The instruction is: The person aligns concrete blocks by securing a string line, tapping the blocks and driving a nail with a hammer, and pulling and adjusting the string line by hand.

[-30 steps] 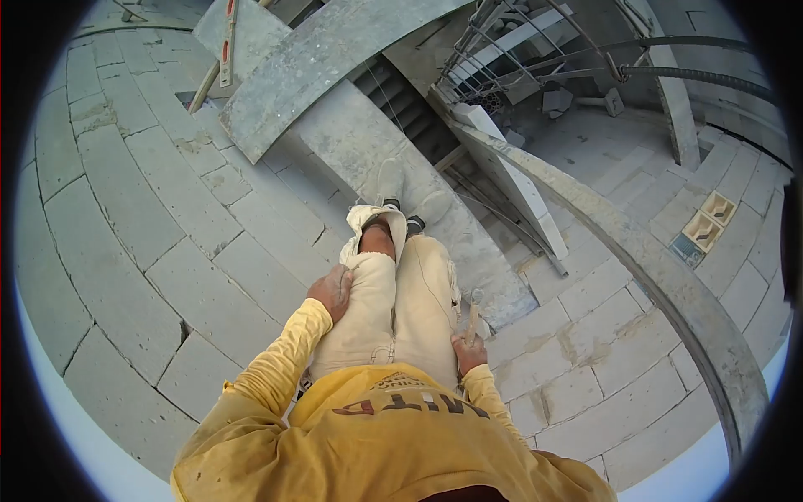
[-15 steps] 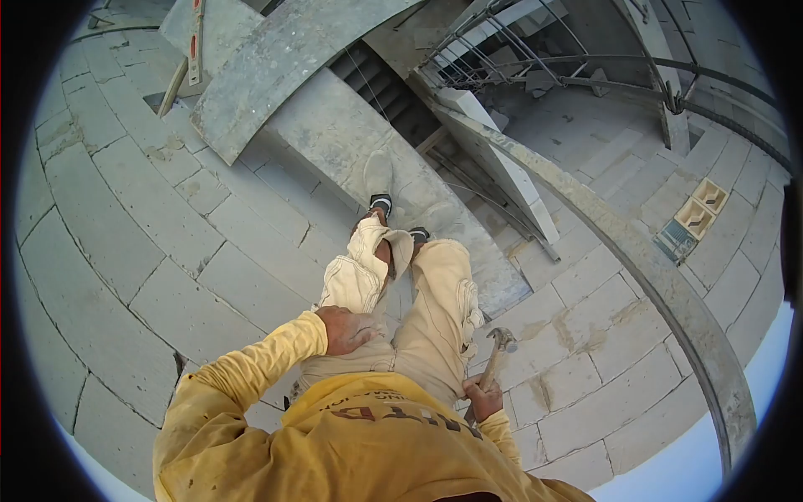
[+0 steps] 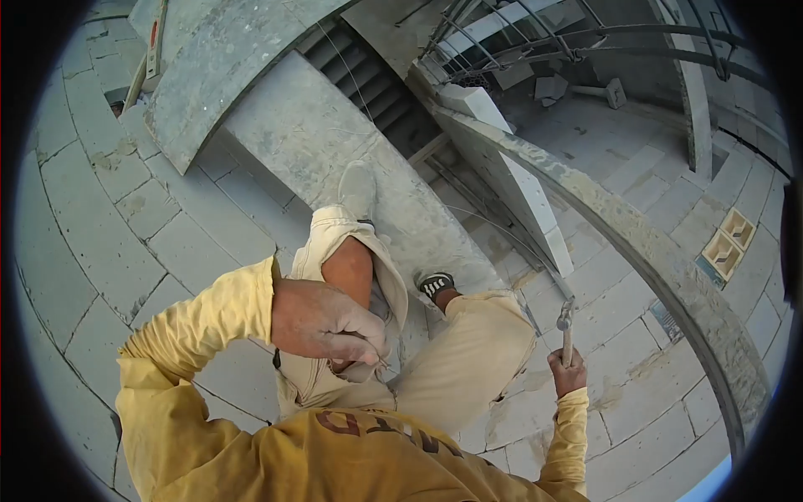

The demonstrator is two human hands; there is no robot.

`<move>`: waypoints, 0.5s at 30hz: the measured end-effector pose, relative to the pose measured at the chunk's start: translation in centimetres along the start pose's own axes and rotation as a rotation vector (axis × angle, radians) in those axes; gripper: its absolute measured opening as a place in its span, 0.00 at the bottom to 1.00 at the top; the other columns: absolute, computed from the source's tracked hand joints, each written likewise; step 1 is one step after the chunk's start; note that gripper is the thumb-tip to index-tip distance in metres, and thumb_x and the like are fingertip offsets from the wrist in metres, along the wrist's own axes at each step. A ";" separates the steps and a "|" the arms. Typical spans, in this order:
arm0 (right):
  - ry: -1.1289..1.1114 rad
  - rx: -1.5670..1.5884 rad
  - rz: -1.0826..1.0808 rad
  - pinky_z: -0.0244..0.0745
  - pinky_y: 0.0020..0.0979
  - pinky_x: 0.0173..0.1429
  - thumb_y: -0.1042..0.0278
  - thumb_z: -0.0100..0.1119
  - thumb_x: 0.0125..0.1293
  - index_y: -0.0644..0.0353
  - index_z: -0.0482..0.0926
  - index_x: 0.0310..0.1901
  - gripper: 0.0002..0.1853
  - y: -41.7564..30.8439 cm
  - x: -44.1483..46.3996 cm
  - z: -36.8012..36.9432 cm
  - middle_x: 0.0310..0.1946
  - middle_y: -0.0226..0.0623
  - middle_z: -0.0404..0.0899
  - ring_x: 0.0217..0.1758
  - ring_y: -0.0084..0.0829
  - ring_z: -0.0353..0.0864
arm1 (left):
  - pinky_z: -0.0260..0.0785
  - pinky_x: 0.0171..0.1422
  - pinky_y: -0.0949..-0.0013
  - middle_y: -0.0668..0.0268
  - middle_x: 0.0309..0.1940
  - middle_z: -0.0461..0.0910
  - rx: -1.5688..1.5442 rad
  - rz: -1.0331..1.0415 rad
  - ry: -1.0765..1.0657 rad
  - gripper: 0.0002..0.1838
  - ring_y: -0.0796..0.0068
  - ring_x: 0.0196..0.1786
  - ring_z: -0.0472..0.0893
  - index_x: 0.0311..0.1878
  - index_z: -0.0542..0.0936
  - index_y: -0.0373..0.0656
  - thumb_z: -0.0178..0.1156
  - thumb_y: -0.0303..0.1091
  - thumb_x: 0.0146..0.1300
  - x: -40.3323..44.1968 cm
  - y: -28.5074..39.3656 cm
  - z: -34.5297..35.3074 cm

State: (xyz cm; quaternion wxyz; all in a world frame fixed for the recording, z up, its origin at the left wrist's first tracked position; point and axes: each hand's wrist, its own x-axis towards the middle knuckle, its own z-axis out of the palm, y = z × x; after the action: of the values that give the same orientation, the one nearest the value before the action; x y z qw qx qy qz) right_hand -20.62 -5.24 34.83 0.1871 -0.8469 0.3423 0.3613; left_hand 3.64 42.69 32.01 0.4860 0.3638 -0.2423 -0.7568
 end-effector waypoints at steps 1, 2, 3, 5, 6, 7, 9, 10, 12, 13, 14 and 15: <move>-0.027 -0.004 -0.060 0.76 0.36 0.40 0.66 0.67 0.56 0.61 0.81 0.34 0.09 0.5 3.3 1.0 0.26 0.38 0.81 0.30 0.35 0.80 | 0.72 0.53 0.63 0.60 0.42 0.82 0.170 0.086 0.226 0.13 0.60 0.47 0.80 0.49 0.80 0.40 0.54 0.40 0.74 0.6 0.0 -2.4; -0.051 -0.004 -0.123 0.76 0.36 0.40 0.66 0.67 0.56 0.61 0.81 0.35 0.09 0.8 6.8 2.3 0.27 0.38 0.81 0.31 0.34 0.81 | 0.72 0.53 0.63 0.60 0.43 0.82 0.310 0.145 0.323 0.13 0.60 0.48 0.80 0.47 0.81 0.40 0.55 0.39 0.73 1.4 -0.1 -5.5; -0.075 -0.003 -0.181 0.76 0.36 0.40 0.65 0.67 0.57 0.61 0.81 0.35 0.09 0.8 9.9 3.8 0.27 0.38 0.81 0.32 0.34 0.81 | 0.71 0.54 0.62 0.59 0.43 0.82 0.369 0.153 0.394 0.13 0.59 0.48 0.79 0.46 0.82 0.40 0.56 0.39 0.72 2.6 -1.0 -8.3; -0.126 -0.033 -0.322 0.75 0.39 0.43 0.64 0.66 0.58 0.60 0.80 0.35 0.09 0.2 15.5 6.8 0.29 0.41 0.81 0.35 0.40 0.82 | 0.70 0.55 0.61 0.60 0.42 0.81 0.486 0.060 0.356 0.13 0.60 0.48 0.78 0.46 0.82 0.40 0.57 0.40 0.71 6.9 -3.4 -14.0; -0.143 -0.050 -0.395 0.75 0.41 0.45 0.63 0.66 0.58 0.59 0.80 0.36 0.10 -0.3 18.3 8.2 0.29 0.42 0.81 0.36 0.43 0.82 | 0.69 0.55 0.61 0.60 0.41 0.81 0.566 0.068 0.324 0.13 0.61 0.48 0.77 0.45 0.82 0.40 0.58 0.39 0.70 9.4 -4.9 -16.3; -0.176 -0.053 -0.407 0.75 0.41 0.45 0.62 0.66 0.58 0.59 0.80 0.36 0.10 -1.4 20.5 9.1 0.29 0.42 0.80 0.36 0.43 0.82 | 0.69 0.55 0.61 0.60 0.40 0.80 0.643 0.078 0.292 0.12 0.62 0.49 0.77 0.45 0.82 0.39 0.58 0.38 0.68 12.2 -6.6 -18.0; -0.247 -0.059 -0.434 0.75 0.40 0.45 0.60 0.67 0.59 0.59 0.80 0.36 0.12 -3.9 23.9 11.2 0.29 0.42 0.80 0.36 0.43 0.81 | 0.69 0.56 0.61 0.59 0.39 0.80 0.616 -0.107 0.151 0.11 0.60 0.51 0.76 0.44 0.85 0.42 0.59 0.36 0.64 18.6 -9.7 -20.1; -0.268 -0.058 -0.452 0.74 0.40 0.44 0.60 0.67 0.58 0.59 0.80 0.36 0.12 -4.3 25.5 12.3 0.29 0.42 0.79 0.36 0.43 0.81 | 0.68 0.59 0.60 0.58 0.43 0.79 0.650 0.011 0.191 0.12 0.59 0.55 0.75 0.44 0.86 0.44 0.60 0.37 0.63 21.4 -12.3 -20.3; -0.307 -0.052 -0.490 0.74 0.38 0.44 0.59 0.67 0.58 0.59 0.80 0.36 0.13 -4.9 28.0 14.1 0.28 0.42 0.79 0.35 0.43 0.80 | 0.64 0.66 0.57 0.53 0.58 0.73 1.004 0.074 0.200 0.12 0.56 0.63 0.70 0.44 0.87 0.48 0.61 0.40 0.63 25.2 -13.7 -19.8; -0.327 -0.003 -0.490 0.74 0.37 0.44 0.59 0.67 0.58 0.59 0.80 0.36 0.13 -4.9 28.8 14.7 0.28 0.41 0.79 0.34 0.41 0.79 | 0.64 0.67 0.57 0.52 0.60 0.71 1.057 0.088 0.264 0.12 0.55 0.64 0.70 0.45 0.86 0.49 0.60 0.41 0.63 26.8 -15.4 -19.4; -0.346 0.043 -0.491 0.74 0.36 0.43 0.59 0.66 0.58 0.59 0.80 0.36 0.12 -4.9 29.4 14.9 0.28 0.39 0.80 0.34 0.38 0.79 | 0.63 0.68 0.56 0.51 0.62 0.70 1.108 0.104 0.330 0.12 0.54 0.64 0.70 0.45 0.86 0.49 0.60 0.42 0.64 28.2 -16.8 -19.3; -0.368 0.088 -0.494 0.74 0.35 0.42 0.60 0.66 0.58 0.59 0.80 0.36 0.12 -4.9 29.8 15.2 0.28 0.37 0.80 0.33 0.36 0.78 | 0.64 0.67 0.57 0.52 0.62 0.71 0.993 0.141 0.293 0.13 0.55 0.64 0.71 0.46 0.85 0.48 0.60 0.43 0.64 29.6 -17.9 -19.6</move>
State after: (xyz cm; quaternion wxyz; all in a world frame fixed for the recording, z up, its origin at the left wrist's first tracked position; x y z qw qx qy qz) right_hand -9.41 -6.56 2.94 0.3645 -0.8160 0.1019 0.4369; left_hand 1.25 22.74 -2.31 0.3335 0.6353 -0.5254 -0.4573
